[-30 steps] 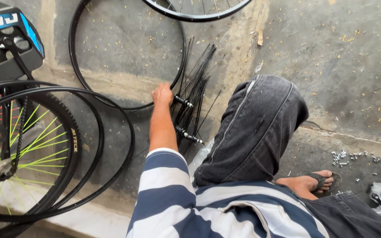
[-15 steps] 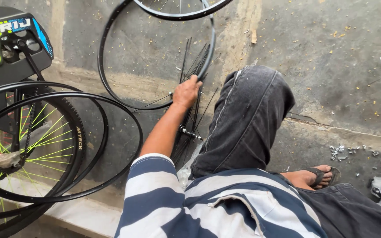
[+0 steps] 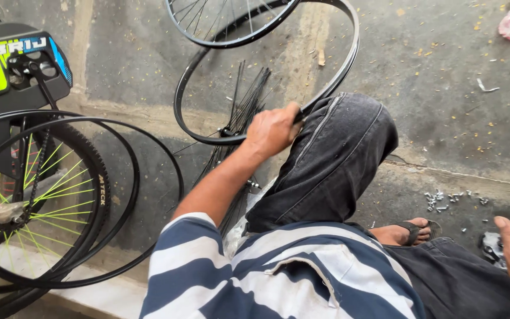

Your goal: The person sits on the floor lacing a bicycle wheel, threading spokes through the hub and inserting them into the rim, twisting spoke nipples by hand to secure them. They turn the wheel as they work, hold the rim upright to check spoke placement, and continue threading spokes around the wheel.

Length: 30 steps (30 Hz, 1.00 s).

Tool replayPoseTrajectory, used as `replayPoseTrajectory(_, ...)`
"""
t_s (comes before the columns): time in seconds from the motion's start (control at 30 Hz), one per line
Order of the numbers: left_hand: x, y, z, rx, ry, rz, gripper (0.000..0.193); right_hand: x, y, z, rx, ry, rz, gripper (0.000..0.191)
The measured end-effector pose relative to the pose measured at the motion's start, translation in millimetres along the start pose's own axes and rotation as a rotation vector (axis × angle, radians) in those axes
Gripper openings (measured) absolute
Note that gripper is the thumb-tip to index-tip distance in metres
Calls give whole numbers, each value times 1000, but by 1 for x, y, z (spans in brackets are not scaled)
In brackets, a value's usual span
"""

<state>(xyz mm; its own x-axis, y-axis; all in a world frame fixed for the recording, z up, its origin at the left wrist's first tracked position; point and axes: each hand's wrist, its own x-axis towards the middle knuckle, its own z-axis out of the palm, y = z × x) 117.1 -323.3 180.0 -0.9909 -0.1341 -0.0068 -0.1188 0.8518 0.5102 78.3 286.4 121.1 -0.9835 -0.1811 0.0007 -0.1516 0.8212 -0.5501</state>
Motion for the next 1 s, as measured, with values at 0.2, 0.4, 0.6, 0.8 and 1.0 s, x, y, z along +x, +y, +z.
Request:
replayPoseTrajectory(0.2, 46, 24, -71, 279, 317, 150, 42, -8, -24, -20, 92, 26, -104, 32)
replayPoseTrajectory(0.4, 92, 32, -138, 320, 522, 294, 49, -12, -63, -36, 91, 80, -104, 31)
replayPoseTrajectory(0.6, 115, 70, -143, 104, 643, 418, 43, -13, -120, -60, -92, 145, -102, 27)
replayPoseTrajectory(0.8, 173, 126, -107, -48, 767, 474, 41, -10, -148, -77, -89, 180, -94, 28)
replayPoseTrajectory(1.0, 198, 190, -41, -679, 441, 371, 30, -9, -149, -84, -55, 212, -46, 29)
